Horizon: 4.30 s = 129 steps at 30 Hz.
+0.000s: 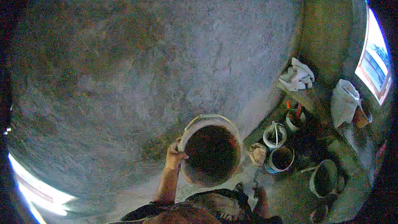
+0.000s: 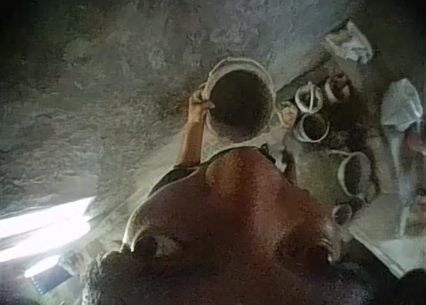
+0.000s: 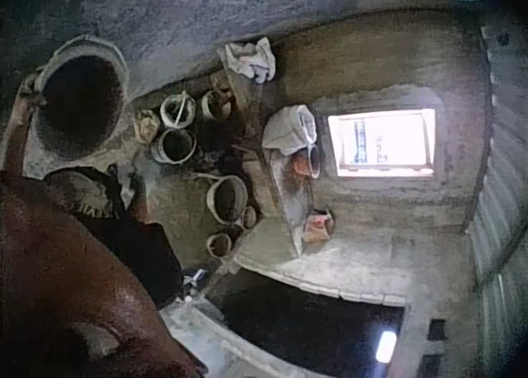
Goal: Plastering a concrete wall using a trowel and plaster from a bucket.
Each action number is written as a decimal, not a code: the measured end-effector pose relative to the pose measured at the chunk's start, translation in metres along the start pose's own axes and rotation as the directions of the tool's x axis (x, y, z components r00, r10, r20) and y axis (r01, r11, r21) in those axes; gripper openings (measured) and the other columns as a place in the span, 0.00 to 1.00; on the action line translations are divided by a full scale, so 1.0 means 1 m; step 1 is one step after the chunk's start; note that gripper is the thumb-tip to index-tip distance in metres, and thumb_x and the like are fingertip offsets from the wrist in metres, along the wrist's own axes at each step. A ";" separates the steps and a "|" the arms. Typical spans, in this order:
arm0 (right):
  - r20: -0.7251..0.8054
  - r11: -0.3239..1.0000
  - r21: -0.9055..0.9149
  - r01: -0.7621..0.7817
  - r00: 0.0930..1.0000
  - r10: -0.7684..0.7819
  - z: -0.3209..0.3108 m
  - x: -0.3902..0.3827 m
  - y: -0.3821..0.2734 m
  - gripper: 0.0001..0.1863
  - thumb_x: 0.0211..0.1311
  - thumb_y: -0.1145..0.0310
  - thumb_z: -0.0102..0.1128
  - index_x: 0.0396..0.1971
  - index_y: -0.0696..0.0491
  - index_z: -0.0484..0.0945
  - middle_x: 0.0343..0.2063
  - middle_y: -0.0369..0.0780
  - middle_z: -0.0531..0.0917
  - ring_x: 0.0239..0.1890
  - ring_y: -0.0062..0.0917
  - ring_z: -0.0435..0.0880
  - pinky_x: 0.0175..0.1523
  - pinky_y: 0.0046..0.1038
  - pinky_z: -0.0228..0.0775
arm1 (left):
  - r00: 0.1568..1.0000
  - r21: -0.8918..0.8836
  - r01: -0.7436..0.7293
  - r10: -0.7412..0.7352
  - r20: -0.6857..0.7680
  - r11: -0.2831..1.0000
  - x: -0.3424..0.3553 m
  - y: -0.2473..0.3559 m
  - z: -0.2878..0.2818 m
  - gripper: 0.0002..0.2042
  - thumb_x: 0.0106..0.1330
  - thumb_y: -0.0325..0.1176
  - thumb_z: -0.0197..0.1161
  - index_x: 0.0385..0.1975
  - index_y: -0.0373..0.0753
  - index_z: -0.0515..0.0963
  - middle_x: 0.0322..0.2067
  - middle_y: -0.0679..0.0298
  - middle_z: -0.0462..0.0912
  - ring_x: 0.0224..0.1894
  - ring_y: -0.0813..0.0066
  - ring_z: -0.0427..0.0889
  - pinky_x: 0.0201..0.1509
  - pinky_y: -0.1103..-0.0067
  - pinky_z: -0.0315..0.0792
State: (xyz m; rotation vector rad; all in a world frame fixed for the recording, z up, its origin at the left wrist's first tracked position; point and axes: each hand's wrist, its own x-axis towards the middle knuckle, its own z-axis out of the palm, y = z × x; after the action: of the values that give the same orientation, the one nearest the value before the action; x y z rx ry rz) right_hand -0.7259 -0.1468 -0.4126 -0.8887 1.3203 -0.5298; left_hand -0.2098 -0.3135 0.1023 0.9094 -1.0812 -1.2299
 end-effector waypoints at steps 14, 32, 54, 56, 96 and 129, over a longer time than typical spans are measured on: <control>-0.591 0.940 0.077 0.334 0.774 -0.227 0.228 -0.105 -0.228 0.31 0.43 0.64 0.70 0.44 0.63 0.66 0.31 0.47 0.76 0.33 0.31 0.75 0.35 0.34 0.69 | 0.995 -0.090 -0.041 0.049 0.087 0.995 -0.071 0.003 -0.109 0.26 0.33 0.15 0.57 0.41 0.32 0.75 0.40 0.67 0.74 0.42 0.77 0.71 0.46 0.82 0.65; -0.735 0.753 -0.551 0.360 0.218 -0.642 0.209 -0.354 -0.358 0.25 0.51 0.77 0.64 0.50 0.57 0.69 0.51 0.45 0.73 0.52 0.28 0.72 0.56 0.31 0.64 | 0.998 -0.311 0.041 -0.021 0.066 0.949 -0.100 0.027 -0.046 0.23 0.28 0.14 0.57 0.33 0.33 0.75 0.40 0.62 0.77 0.43 0.70 0.76 0.49 0.76 0.69; -0.208 0.040 -0.969 -0.244 0.715 -0.668 0.366 -0.288 -0.481 0.08 0.51 0.71 0.53 0.33 0.53 0.73 0.25 0.38 0.75 0.30 0.30 0.79 0.32 0.29 0.71 | 0.863 0.197 -0.266 0.141 0.486 0.944 -0.095 0.074 -0.069 0.14 0.35 0.15 0.52 0.27 0.28 0.74 0.37 0.60 0.76 0.38 0.75 0.74 0.42 0.83 0.67; -0.180 -0.055 -0.954 -0.294 0.711 -0.680 0.374 -0.283 -0.482 0.07 0.49 0.71 0.53 0.30 0.55 0.74 0.23 0.39 0.77 0.26 0.30 0.81 0.28 0.31 0.74 | 0.837 0.226 -0.284 0.126 0.533 0.932 -0.095 0.064 -0.073 0.14 0.35 0.16 0.53 0.27 0.28 0.74 0.37 0.59 0.76 0.38 0.75 0.74 0.43 0.82 0.67; -0.168 0.892 -0.407 0.199 0.943 -0.287 0.376 -0.281 -0.337 0.24 0.34 0.62 0.67 0.35 0.57 0.76 0.27 0.45 0.80 0.34 0.36 0.80 0.38 0.37 0.71 | 0.841 0.424 -0.010 -0.221 0.493 0.906 -0.094 0.026 -0.077 0.26 0.34 0.21 0.59 0.42 0.33 0.73 0.35 0.64 0.77 0.36 0.72 0.76 0.44 0.78 0.69; -0.301 0.552 0.297 0.779 0.625 -0.720 0.348 -0.224 -0.339 0.34 0.52 0.55 0.61 0.54 0.61 0.63 0.41 0.46 0.76 0.34 0.31 0.79 0.33 0.32 0.74 | 0.996 0.019 -0.052 0.053 -0.075 0.998 -0.144 0.076 -0.182 0.20 0.36 0.18 0.60 0.36 0.32 0.76 0.32 0.65 0.77 0.33 0.76 0.75 0.37 0.80 0.69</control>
State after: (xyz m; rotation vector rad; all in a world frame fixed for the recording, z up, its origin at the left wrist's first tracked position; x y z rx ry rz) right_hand -0.3850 -0.0815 -0.0052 -1.0580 0.8284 -1.5302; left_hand -0.0156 -0.1661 0.1079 0.9282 -1.0503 -1.1357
